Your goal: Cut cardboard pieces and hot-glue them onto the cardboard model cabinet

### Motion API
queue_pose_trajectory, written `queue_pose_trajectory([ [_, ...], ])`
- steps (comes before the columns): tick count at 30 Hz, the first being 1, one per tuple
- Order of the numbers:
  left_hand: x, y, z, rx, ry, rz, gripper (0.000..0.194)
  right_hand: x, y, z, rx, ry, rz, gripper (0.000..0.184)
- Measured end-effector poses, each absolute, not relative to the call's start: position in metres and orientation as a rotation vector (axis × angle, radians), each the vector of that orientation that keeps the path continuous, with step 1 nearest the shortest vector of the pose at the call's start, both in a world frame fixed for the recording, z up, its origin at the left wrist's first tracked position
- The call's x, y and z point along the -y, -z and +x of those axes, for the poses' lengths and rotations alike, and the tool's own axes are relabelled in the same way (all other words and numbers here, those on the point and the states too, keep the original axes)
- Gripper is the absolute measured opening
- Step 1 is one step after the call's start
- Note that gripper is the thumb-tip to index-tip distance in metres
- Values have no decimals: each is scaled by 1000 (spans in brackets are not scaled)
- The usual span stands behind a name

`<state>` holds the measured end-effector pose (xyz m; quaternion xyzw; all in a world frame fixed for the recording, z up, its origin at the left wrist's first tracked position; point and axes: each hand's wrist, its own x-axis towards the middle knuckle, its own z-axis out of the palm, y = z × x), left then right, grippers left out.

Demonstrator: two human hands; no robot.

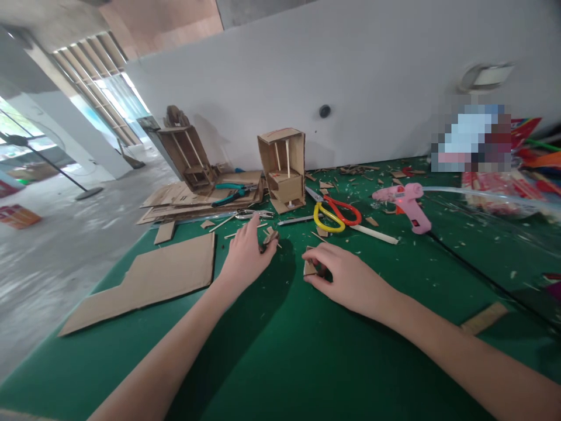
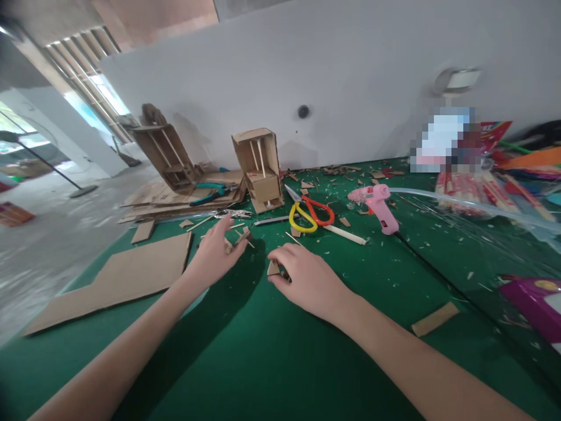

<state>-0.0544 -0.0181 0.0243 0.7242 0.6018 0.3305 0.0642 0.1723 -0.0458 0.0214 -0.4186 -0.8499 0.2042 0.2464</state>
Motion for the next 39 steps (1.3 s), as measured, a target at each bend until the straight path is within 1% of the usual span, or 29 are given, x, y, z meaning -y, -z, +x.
queue_pose_trajectory([
  [2,22,-30,-52,-1853,-1098,2250,58,46,-19,170,2329,-537,-1130,22],
  [4,29,-38,-49,-1714,-1074,2430,50,45,-17,169,2350,-519,-1117,23],
  [7,43,-48,-39,-1297,-708,2643,32,42,-16,168,2413,-495,-1103,18],
  [9,51,-49,-32,-1186,-474,2643,31,41,-18,170,2458,-491,-1088,13],
  [10,54,-48,-29,-1194,-411,2616,33,41,-21,172,2479,-489,-1081,14],
  [11,56,-47,-27,-1210,-369,2582,37,41,-24,175,2497,-484,-1077,20],
  [14,55,-43,-26,-1268,-329,2449,53,41,-38,187,2568,-467,-1123,44],
  [16,51,-40,-25,-1284,-310,2402,60,42,-50,196,2628,-462,-1176,48],
  [17,49,-39,-25,-1292,-307,2409,60,42,-54,202,2642,-445,-1200,46],
  [18,47,-39,-23,-1300,-309,2435,56,42,-58,208,2643,-420,-1236,40],
  [20,44,-37,-20,-1304,-328,2508,42,41,-62,223,2622,-369,-1413,23],
  [21,44,-36,-18,-1302,-338,2533,35,40,-63,232,2604,-347,-1564,26],
  [23,44,-34,-15,-1290,-343,2550,26,34,-61,255,2539,-300,-1912,46],
  [24,45,-33,-15,-1287,-341,2546,23,29,-60,267,2470,-258,-2094,53],
  [27,48,-32,-17,-1308,-357,2524,21,10,-58,303,2278,-206,-2434,62],
  [29,51,-33,-18,-1346,-389,2517,19,-3,-59,318,2134,-275,-2597,65],
  [32,53,-36,-14,-1377,-407,2559,25,-13,-65,319,1999,-336,-2697,73],
  [34,53,-37,-7,-1355,-373,2625,32,-14,-69,309,1843,-290,-2755,82],
  [36,52,-35,1,-1322,-318,2702,32,-13,-70,297,1695,-210,-2763,86],
  [38,50,-33,8,-1300,-273,2752,25,-14,-66,289,1649,-115,-2664,82],
  [39,50,-31,10,-1294,-266,2760,24,-15,-62,288,1657,-85,-2574,76],
])
